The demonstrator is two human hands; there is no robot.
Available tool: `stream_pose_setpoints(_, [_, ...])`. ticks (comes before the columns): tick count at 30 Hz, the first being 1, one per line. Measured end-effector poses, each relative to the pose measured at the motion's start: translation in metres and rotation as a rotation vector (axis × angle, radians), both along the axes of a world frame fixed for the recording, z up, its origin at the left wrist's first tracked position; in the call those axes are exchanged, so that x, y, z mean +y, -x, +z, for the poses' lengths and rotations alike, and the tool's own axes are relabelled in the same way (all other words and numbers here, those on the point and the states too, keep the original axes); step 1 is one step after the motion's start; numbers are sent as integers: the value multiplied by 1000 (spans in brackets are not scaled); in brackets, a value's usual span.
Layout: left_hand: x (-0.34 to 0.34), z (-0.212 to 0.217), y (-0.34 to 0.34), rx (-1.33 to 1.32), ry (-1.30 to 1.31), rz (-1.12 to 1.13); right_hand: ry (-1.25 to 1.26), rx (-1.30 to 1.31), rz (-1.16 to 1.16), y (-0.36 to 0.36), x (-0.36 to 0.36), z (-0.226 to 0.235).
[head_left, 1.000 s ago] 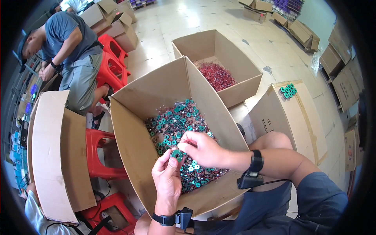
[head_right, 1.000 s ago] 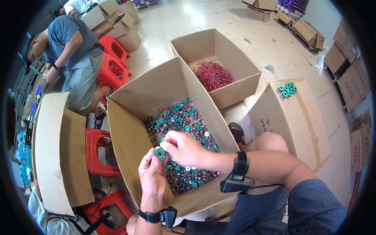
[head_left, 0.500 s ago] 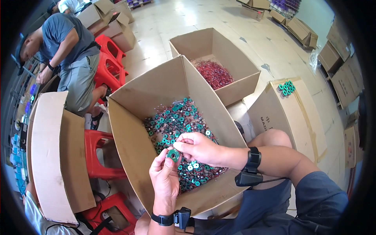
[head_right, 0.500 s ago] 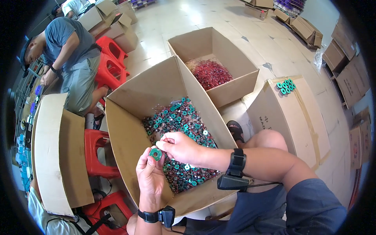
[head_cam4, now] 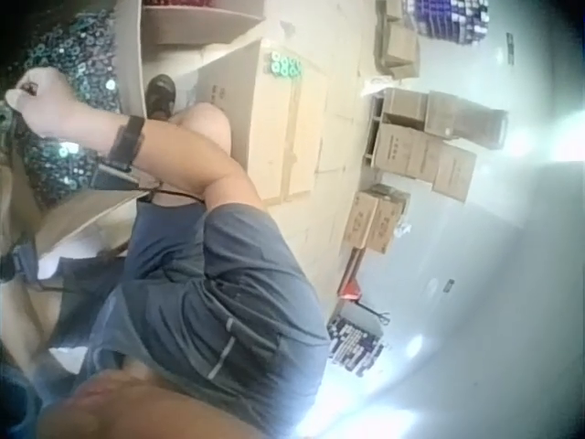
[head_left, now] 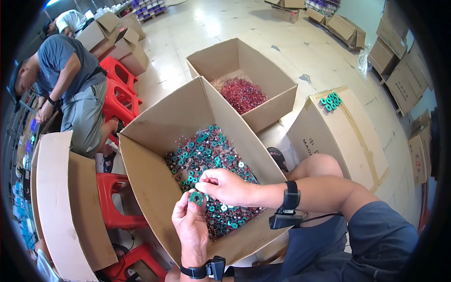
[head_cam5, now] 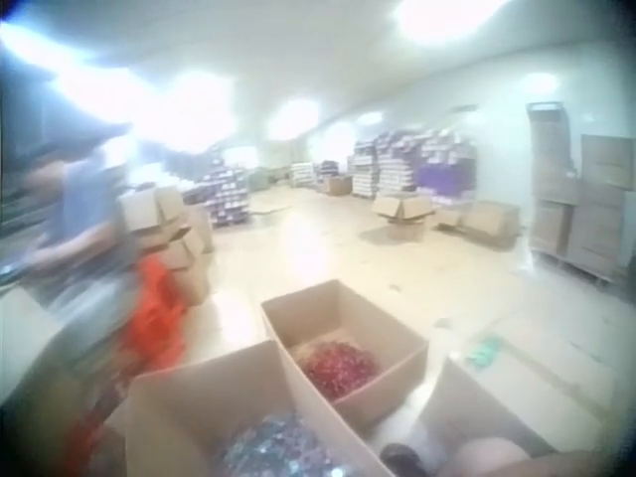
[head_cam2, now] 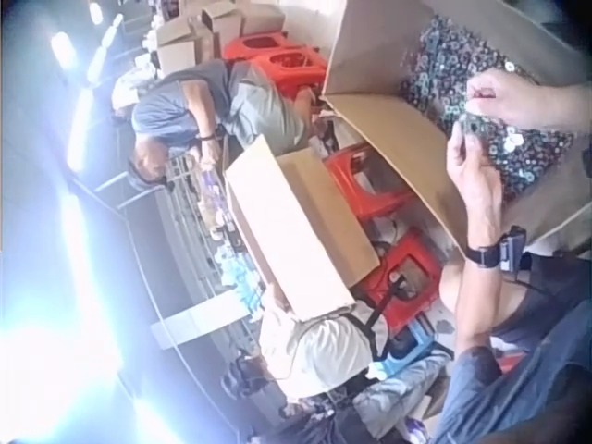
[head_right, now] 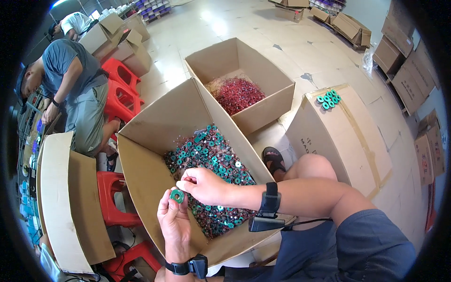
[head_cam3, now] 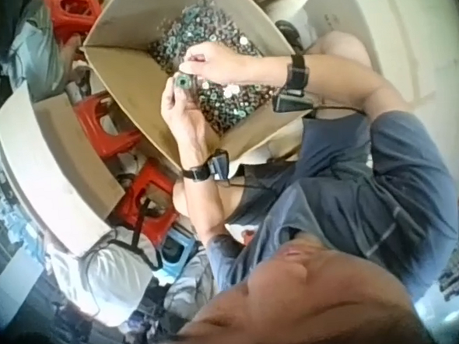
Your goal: Sorting and inspecting green and red plastic ring-like parts from a large cardboard box on a factory floor.
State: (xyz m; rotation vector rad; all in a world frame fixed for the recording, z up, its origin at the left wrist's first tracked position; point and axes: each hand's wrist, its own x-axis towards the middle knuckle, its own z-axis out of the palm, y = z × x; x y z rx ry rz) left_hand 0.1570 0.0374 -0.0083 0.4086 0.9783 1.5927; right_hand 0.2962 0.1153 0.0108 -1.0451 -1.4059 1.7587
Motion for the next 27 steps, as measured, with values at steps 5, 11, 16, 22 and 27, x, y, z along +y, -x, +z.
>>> stream_pose_setpoints(5, [4,2,-4,55,105,20,-960,-264,-154,-9,-3,-10])
stream_pose_setpoints(11, [5,-1,-1,55,114,13,-957,-262,-124,-10,-4,-7])
stream_pose_setpoints(16, [2,3,-2,11,-28,-20,-433,-87,-89,-6,0,-8])
stream_pose_setpoints(22, [1,0,-3,-2,-24,-21,-292,-65,-64,-9,0,1])
stream_pose_setpoints(27, [2,-1,-4,73,83,9,-944,-221,-127,-12,-4,-7])
